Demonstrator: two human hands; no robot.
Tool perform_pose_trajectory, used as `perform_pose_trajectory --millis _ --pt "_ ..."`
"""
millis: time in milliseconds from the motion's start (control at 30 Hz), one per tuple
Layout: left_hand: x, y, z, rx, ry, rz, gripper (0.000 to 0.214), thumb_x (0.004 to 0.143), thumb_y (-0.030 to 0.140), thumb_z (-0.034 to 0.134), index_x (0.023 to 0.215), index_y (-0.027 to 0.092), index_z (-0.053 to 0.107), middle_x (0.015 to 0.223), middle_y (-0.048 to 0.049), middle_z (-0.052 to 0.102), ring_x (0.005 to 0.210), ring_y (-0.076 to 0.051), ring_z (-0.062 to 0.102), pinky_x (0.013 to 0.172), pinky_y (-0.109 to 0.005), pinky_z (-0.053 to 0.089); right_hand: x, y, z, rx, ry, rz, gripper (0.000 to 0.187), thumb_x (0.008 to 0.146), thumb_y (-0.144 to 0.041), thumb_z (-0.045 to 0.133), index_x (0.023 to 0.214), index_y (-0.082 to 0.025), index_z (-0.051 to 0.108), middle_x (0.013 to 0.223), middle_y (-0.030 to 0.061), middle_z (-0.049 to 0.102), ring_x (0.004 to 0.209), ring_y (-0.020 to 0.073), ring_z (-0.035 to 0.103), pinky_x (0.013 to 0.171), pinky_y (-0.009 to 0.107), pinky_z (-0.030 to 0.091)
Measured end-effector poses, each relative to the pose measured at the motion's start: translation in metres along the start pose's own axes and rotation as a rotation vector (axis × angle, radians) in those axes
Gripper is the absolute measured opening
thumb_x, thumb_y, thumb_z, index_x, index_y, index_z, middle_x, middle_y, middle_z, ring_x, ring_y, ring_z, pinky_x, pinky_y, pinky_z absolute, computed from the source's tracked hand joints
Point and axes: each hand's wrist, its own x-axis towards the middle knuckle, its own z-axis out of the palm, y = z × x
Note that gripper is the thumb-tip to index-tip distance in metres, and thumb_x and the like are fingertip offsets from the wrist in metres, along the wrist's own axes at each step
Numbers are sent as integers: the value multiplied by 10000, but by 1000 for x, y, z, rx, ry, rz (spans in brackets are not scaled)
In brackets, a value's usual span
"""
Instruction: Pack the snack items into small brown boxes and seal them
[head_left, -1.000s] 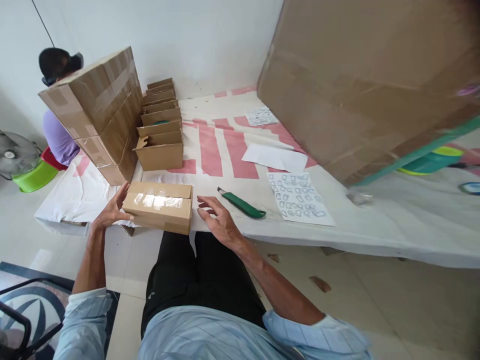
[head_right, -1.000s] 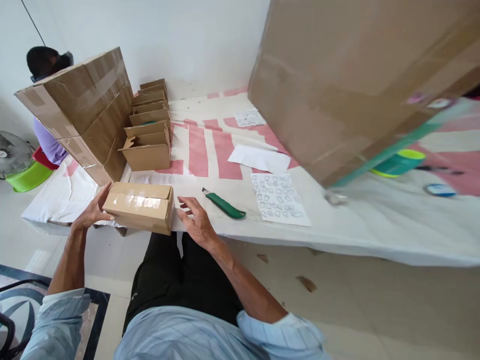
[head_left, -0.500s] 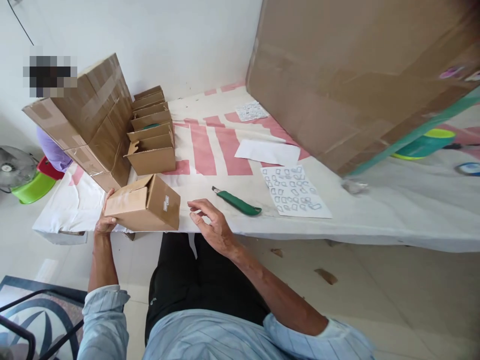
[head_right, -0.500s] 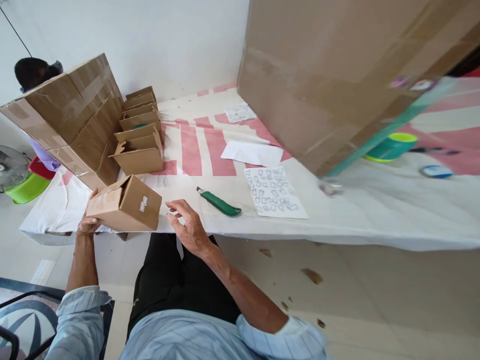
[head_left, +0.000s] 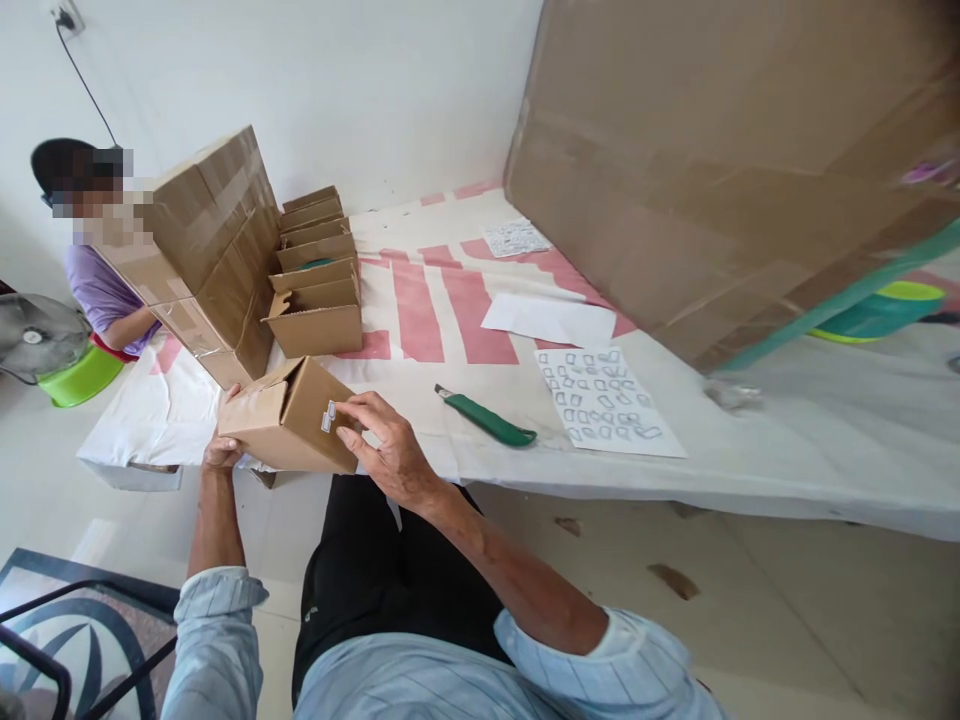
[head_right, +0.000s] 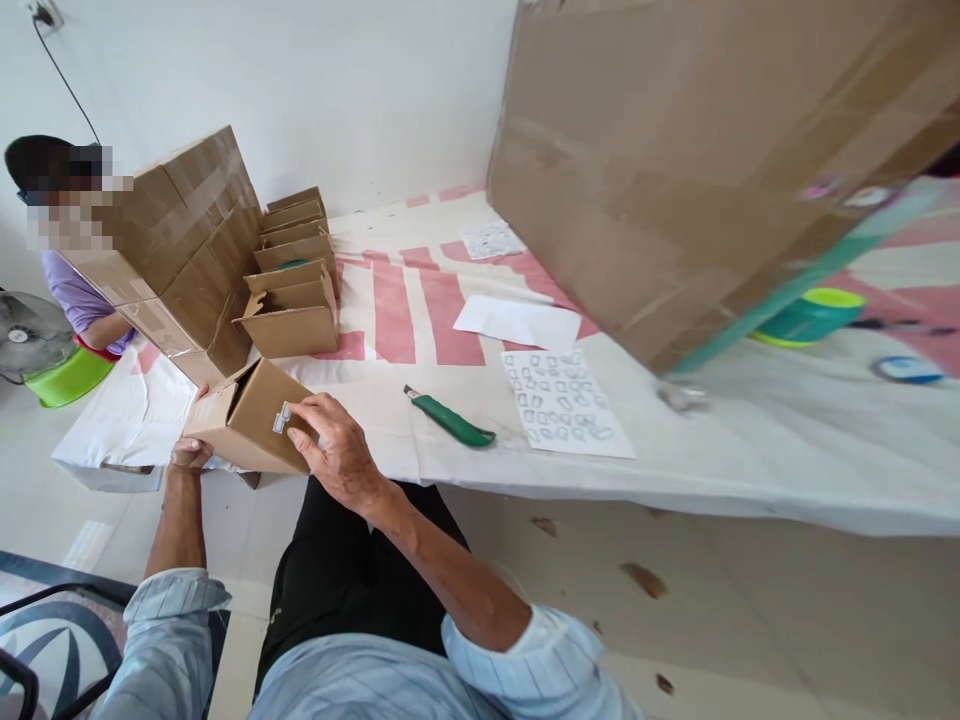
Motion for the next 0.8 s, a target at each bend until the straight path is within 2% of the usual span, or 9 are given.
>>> perform_pose_trajectory --millis 133,300,567,800 --pt "3 -6 -3 -5 -1 4 1131 327 429 1000 1412 337 693 1493 -59 698 1451 -424 581 1181 -574 509 2 -1 4 8 10 -27 281 1035 -208 608 1285 -256 728 1151 95 690 1068 247 701 990 448 620" --pt "-1 0 -3 14 -40 -23 1102 381 366 995 1435 330 675 1522 -61 677 1452 -419 581 1183 -592 505 3 2 7 12 12 -44 321 1042 -186 594 1328 -268 716 1153 90 687 1079 245 702 984 441 625" --pt "-1 3 -2 17 -53 -41 1106 370 366 1007 1426 341 679 1539 -56 666 1490 -426 548 1217 -609 478 8 3 10 -18 10 -61 299 1058 -200 584 1309 -265 733 1112 91 681 1046 235 703 949 414 633" --pt "3 -8 -7 4 -35 -13 1114 390 424 982 1449 328 651 1529 -74 668 1492 -435 542 1172 -625 516 8 1 10 -6 17 -77 275 1048 -179 590 1260 -258 747 1100 90 684 1033 235 700 942 409 627"
